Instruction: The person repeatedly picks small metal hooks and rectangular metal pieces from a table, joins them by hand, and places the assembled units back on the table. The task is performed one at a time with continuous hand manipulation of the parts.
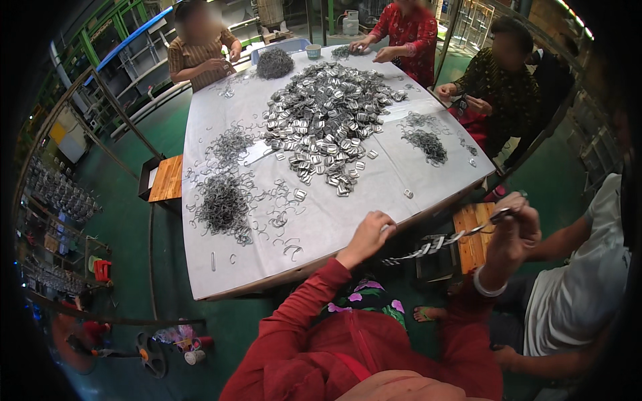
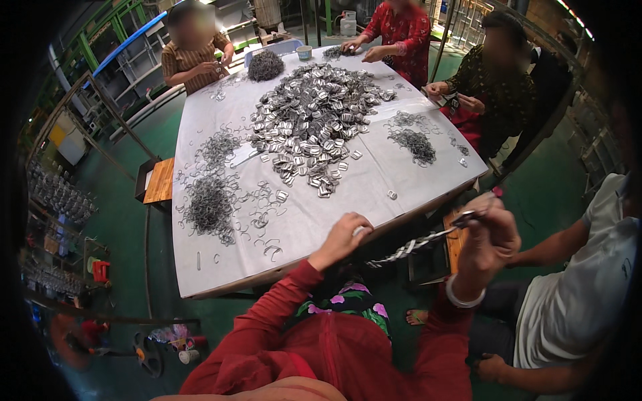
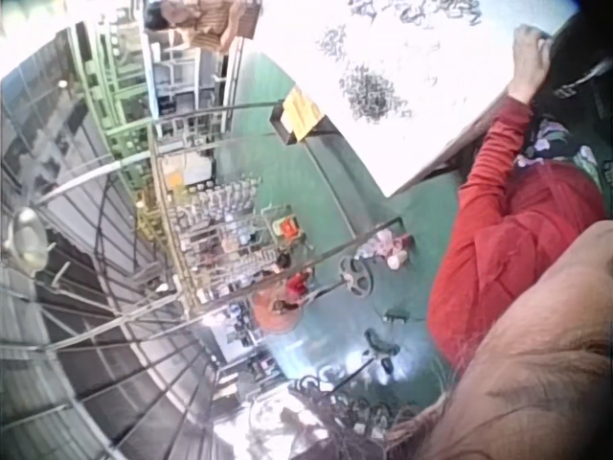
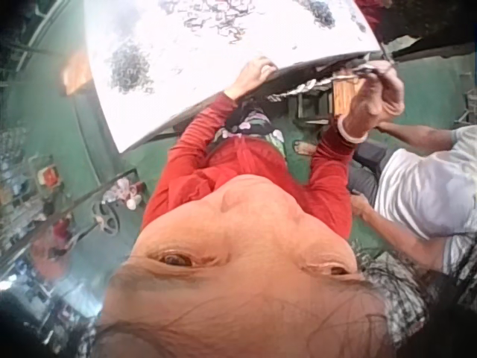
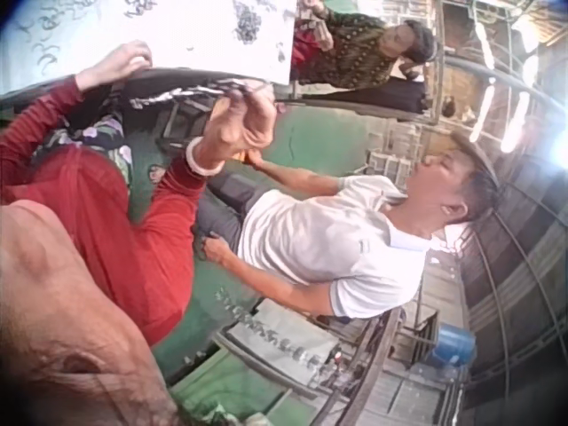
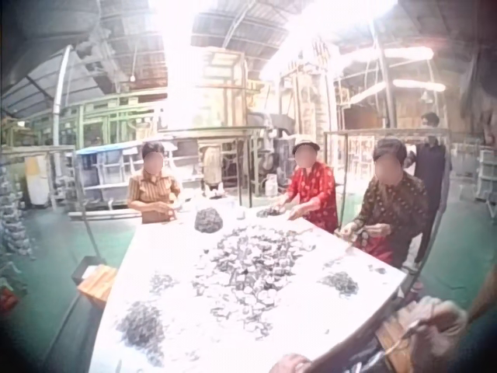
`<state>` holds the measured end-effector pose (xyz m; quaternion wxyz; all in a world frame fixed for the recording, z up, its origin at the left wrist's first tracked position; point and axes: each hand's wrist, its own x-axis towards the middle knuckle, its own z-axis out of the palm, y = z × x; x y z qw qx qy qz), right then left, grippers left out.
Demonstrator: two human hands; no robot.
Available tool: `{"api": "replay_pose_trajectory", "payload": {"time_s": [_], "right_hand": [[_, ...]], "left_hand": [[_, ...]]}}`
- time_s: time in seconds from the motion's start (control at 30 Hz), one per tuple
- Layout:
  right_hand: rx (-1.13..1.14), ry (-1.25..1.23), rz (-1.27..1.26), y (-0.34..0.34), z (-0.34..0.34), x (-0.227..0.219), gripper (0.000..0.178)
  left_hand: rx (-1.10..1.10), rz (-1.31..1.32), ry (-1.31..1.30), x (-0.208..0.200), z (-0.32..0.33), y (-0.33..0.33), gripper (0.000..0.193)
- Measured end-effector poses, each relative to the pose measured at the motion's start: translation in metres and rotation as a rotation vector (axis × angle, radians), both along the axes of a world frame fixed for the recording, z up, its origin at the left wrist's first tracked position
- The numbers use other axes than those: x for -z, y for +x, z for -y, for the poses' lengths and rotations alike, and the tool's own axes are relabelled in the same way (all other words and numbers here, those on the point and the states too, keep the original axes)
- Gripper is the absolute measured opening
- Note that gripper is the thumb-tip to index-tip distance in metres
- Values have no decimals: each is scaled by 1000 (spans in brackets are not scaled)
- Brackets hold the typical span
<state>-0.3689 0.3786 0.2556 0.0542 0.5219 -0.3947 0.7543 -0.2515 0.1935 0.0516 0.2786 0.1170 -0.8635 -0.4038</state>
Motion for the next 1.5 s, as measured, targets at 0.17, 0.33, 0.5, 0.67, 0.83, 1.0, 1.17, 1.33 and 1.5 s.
{"api": "replay_pose_trajectory", "payload": {"time_s": [0.17,0.33,0.5,0.67,0.83,1.0,1.17,1.33,1.5], "right_hand": [[161,-40,20,-17,-36,-15,21],[336,-69,38,-25,-73,-28,22],[383,-144,128,-30,-93,-23,21],[451,-130,143,-26,-100,-17,19],[553,-106,182,-30,-110,-10,21],[527,-70,196,-40,-114,-1,20],[385,-76,182,-43,-100,5,20],[278,-76,156,-49,-84,9,22],[259,-79,129,-56,-74,10,22]], "left_hand": [[-169,140,-421,61,-29,0,45],[-228,291,-563,91,-36,5,68],[-230,289,-619,95,-33,6,70],[-220,321,-616,92,-34,7,70],[-224,347,-631,94,-35,4,71],[-233,355,-644,100,-34,2,73],[-218,433,-704,102,-34,1,101],[-99,520,-577,86,-34,6,125],[-72,551,-568,78,-36,3,127]]}}
